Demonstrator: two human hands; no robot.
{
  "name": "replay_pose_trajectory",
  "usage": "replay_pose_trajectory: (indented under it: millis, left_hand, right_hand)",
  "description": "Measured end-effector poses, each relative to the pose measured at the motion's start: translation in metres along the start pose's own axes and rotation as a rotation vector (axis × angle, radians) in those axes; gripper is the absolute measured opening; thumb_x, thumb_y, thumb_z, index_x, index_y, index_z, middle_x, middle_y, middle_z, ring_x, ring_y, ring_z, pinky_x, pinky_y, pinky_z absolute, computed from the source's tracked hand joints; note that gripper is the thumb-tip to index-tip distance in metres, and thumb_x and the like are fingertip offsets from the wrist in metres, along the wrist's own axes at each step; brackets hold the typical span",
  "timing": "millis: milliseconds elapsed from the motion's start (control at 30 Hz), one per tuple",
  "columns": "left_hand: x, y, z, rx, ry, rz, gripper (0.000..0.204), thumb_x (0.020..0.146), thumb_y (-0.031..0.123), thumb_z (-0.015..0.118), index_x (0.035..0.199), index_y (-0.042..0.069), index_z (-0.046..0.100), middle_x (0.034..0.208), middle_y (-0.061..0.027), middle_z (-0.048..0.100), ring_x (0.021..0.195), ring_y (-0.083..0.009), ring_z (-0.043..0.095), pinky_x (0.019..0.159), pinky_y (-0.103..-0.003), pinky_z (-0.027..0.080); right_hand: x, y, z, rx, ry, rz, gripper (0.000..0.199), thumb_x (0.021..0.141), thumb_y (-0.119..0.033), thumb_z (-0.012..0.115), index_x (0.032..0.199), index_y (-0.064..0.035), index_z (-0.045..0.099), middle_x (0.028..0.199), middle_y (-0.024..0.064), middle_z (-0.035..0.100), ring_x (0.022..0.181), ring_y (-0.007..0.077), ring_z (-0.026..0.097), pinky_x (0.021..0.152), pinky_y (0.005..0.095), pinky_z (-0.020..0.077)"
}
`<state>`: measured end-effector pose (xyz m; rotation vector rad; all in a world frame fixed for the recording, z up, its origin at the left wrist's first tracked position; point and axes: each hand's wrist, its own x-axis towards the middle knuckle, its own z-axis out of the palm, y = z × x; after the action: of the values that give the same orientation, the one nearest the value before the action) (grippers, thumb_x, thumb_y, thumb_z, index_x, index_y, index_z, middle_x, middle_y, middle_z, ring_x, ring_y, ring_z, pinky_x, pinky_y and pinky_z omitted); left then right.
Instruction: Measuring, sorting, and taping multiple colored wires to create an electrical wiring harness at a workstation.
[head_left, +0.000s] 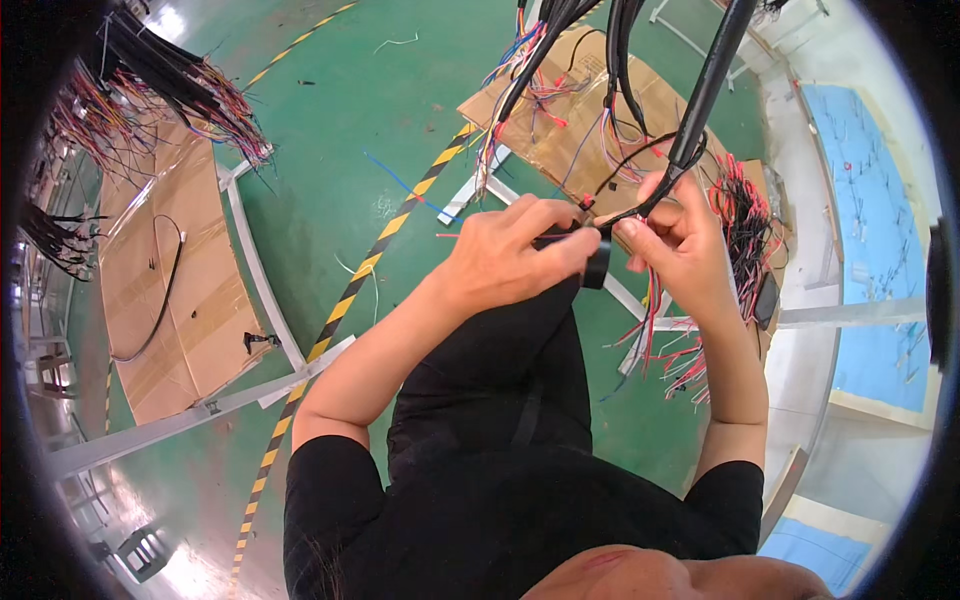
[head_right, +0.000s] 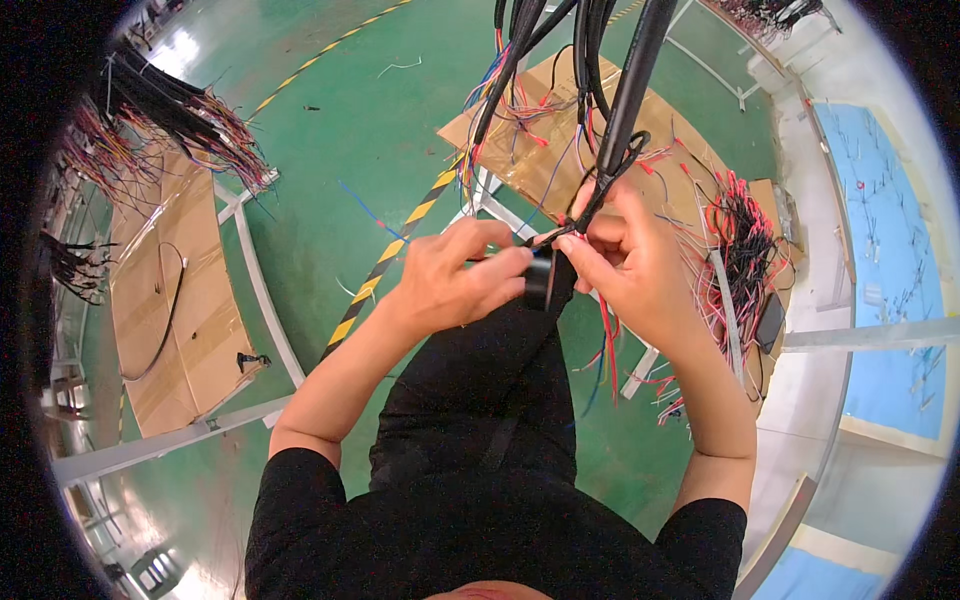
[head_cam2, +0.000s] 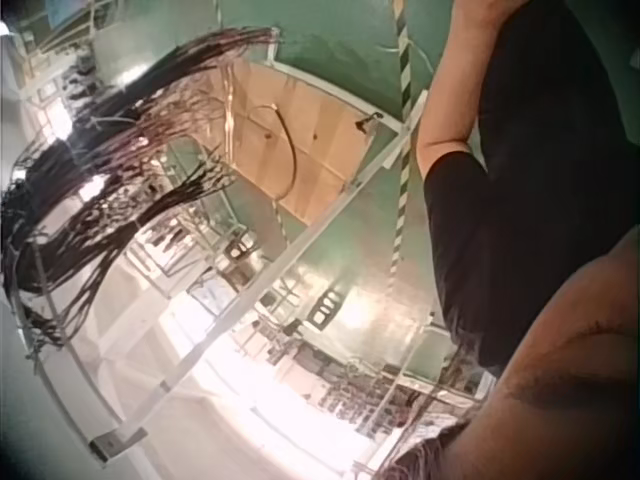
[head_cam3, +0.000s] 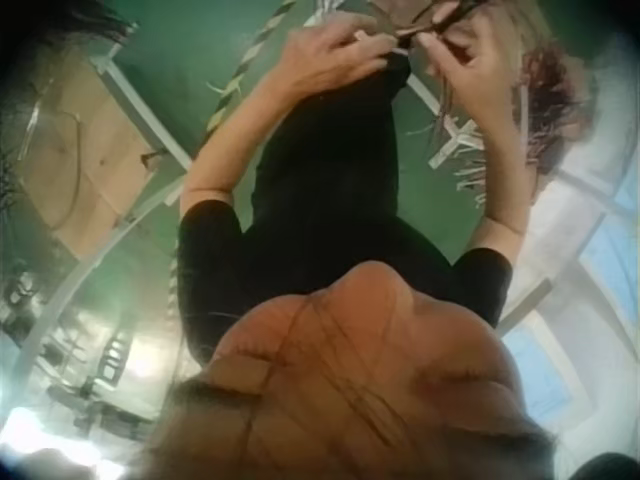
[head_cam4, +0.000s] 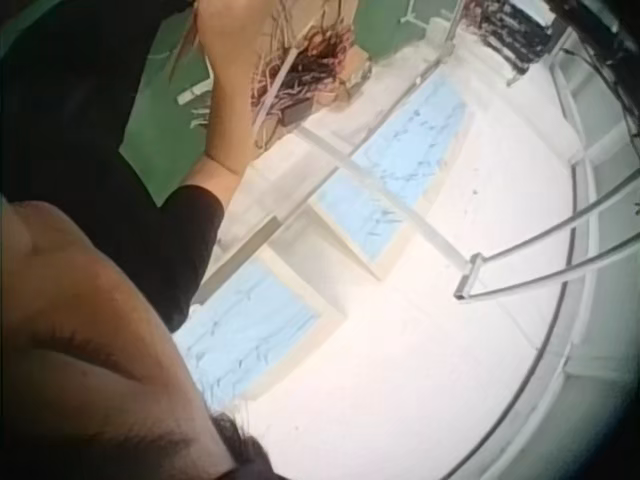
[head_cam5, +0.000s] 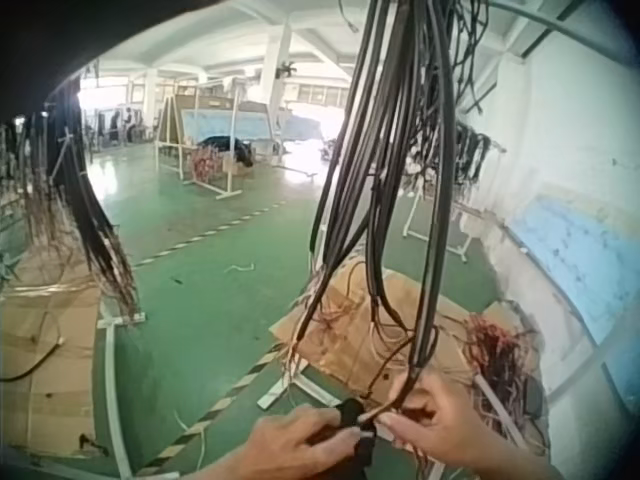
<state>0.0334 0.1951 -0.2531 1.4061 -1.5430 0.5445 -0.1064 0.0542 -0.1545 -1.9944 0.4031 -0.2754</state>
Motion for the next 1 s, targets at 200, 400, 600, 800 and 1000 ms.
replay_pose_trajectory:
  millis: [200,400,600,800,1000]
  left_hand:
    - [0.017,0.020,0.006,-1.036,0.271,-0.980,0.008,0.091,0.014,0.056,0.091,0.007,0.058,0.074,0.0020,0.057,0.059,-0.0057,0.051,0.044,-0.021,0.035]
    - [0.010,0.007,0.006,-1.734,-0.394,-1.546,0.014,0.093,0.016,0.048,0.095,0.003,0.054,0.059,0.0041,0.042,0.046,-0.0039,0.031,0.041,-0.020,0.019]
    - [-0.012,0.011,0.004,-0.583,-0.012,-0.698,0.041,0.088,0.002,0.049,0.129,0.005,0.041,0.068,-0.0053,0.053,0.055,-0.0103,0.049,0.047,-0.026,0.039]
    - [-0.011,0.008,0.003,-0.214,0.112,-0.168,0.046,0.069,0.006,0.069,0.114,0.009,0.056,0.090,-0.0051,0.061,0.065,-0.0222,0.060,0.051,-0.032,0.047]
    - [-0.007,0.011,0.011,0.069,0.065,0.029,0.038,0.067,0.004,0.070,0.103,0.012,0.061,0.089,-0.0009,0.058,0.066,-0.0184,0.059,0.048,-0.027,0.045]
  right_hand:
    - [-0.008,0.009,-0.001,-0.077,0.013,-0.155,0.027,0.089,0.000,0.059,0.109,-0.0051,0.041,0.100,0.0127,0.063,0.067,0.0075,0.057,0.055,0.0213,0.0462]
    - [0.001,0.016,0.003,0.143,-0.103,-0.271,0.029,0.089,0.002,0.059,0.107,-0.0057,0.038,0.108,0.0142,0.064,0.065,0.0056,0.054,0.057,0.0185,0.0454]
    - [-0.001,0.010,-0.002,-0.040,-0.054,-0.207,0.030,0.089,-0.001,0.060,0.107,-0.0075,0.037,0.092,0.0125,0.071,0.062,0.0041,0.052,0.053,0.0165,0.0419]
    - [-0.007,0.008,0.001,0.041,0.030,-0.079,0.029,0.090,-0.003,0.062,0.107,-0.0064,0.038,0.089,0.0126,0.071,0.060,0.0042,0.054,0.051,0.0167,0.0419]
    - [-0.008,0.002,0.008,0.061,0.051,-0.036,0.028,0.089,-0.002,0.062,0.107,-0.0058,0.039,0.088,0.0096,0.070,0.061,0.0041,0.055,0.051,0.0171,0.0428]
